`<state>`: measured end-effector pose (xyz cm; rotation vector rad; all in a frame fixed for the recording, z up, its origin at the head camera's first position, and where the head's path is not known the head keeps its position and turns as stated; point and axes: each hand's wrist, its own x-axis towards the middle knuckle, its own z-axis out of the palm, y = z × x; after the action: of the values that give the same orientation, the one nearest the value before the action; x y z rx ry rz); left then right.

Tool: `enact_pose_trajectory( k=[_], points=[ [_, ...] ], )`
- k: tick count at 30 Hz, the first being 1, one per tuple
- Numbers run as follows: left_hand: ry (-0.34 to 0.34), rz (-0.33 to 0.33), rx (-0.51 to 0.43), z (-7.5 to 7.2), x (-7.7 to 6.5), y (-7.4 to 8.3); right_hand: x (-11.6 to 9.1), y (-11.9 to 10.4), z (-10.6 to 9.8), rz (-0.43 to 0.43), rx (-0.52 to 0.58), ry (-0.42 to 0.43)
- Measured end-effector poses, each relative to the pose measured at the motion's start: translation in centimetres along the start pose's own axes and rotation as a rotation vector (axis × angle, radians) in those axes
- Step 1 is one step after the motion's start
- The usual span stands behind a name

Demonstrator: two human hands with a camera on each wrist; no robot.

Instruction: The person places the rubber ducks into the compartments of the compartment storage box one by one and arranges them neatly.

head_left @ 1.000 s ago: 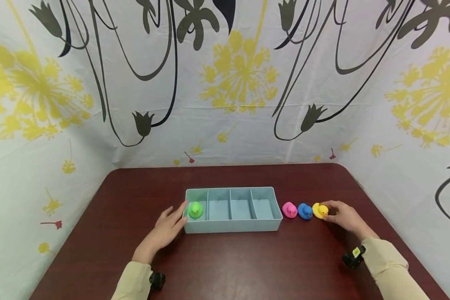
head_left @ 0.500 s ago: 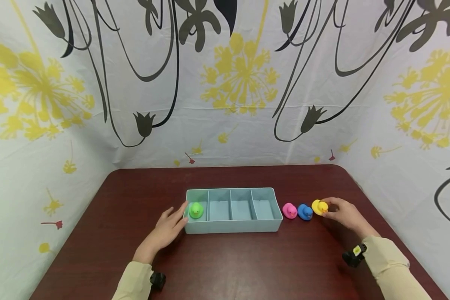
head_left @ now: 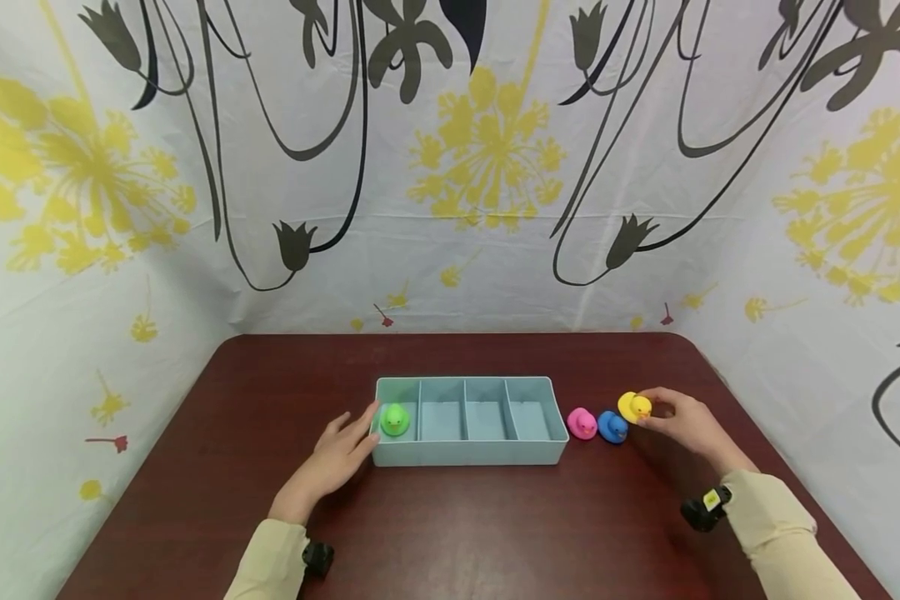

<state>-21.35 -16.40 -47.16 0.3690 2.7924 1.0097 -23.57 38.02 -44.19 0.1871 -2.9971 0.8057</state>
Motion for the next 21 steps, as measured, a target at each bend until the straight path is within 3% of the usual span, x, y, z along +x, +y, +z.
enact_pose_trajectory(
  k=[21],
  points=[
    [0.013, -0.01, -0.005, 0.0, -0.3, 0.1, 1.4, -3.3, 0.6, -0.025, 0.046, 0.003]
  ],
)
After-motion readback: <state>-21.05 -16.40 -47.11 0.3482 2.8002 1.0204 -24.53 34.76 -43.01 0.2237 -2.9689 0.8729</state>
